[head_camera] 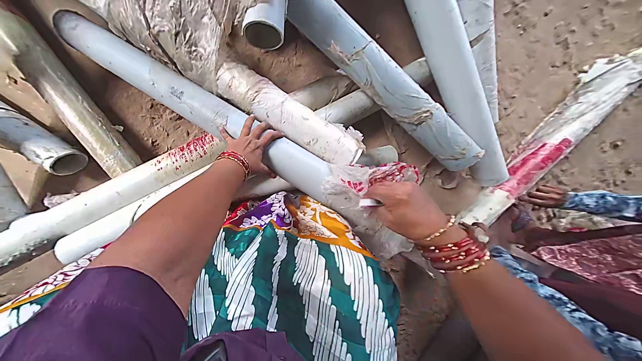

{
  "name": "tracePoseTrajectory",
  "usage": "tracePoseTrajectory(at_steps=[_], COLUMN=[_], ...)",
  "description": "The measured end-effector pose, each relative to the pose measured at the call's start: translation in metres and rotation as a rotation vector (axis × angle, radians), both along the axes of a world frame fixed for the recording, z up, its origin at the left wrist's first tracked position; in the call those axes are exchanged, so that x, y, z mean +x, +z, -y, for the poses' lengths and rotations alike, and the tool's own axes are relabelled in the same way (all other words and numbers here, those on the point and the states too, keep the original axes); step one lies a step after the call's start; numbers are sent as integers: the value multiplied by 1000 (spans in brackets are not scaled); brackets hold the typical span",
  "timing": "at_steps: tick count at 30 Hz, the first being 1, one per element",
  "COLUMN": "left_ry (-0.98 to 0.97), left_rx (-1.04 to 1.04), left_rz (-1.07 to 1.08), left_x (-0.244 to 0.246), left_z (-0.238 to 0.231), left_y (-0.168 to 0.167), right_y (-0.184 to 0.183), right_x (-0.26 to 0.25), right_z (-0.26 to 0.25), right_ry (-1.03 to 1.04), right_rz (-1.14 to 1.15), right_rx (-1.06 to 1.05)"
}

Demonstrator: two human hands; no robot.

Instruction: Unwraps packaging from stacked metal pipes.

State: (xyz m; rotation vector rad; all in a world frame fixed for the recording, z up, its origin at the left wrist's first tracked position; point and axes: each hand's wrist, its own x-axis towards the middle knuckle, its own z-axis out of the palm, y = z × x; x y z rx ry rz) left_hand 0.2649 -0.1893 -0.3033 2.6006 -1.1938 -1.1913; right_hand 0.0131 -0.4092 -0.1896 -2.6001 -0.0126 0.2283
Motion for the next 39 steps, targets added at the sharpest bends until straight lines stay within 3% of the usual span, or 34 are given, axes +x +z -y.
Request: tracePoseTrajectory(at_steps=[3,7,12,16,19,24,29,35,39], left_ry=[-17,0,73,147,165,173,163,173,163], left_rx=[12,-15,40,65,55,42,29,13,0], left_rz=[-18,-48,-66,-109,-122,-151,-161,-149,-134], left_x=[0,3,3,0,5,12,10,13,14], left_z=[11,17,17,23,24,25,21,28,28], left_y=[-4,-5,0,3,0,3,1,-3,-4], right_y=[37,41,-14,-39,-36,-53,-2,87,112], right_x=[-49,-86,0,74,91,56,-1,-143,-200], right_z=[30,51,-13,-62,-54,-14,-6,36,37], right_ry=[-186,-403,-147,-4,97,262,172,-216,-683], right_rz=[-85,-138,-62,-621,-632,37,166,-12,66], right_rx=[7,-123,-182,-418,-461,-307,-393,-572,-530])
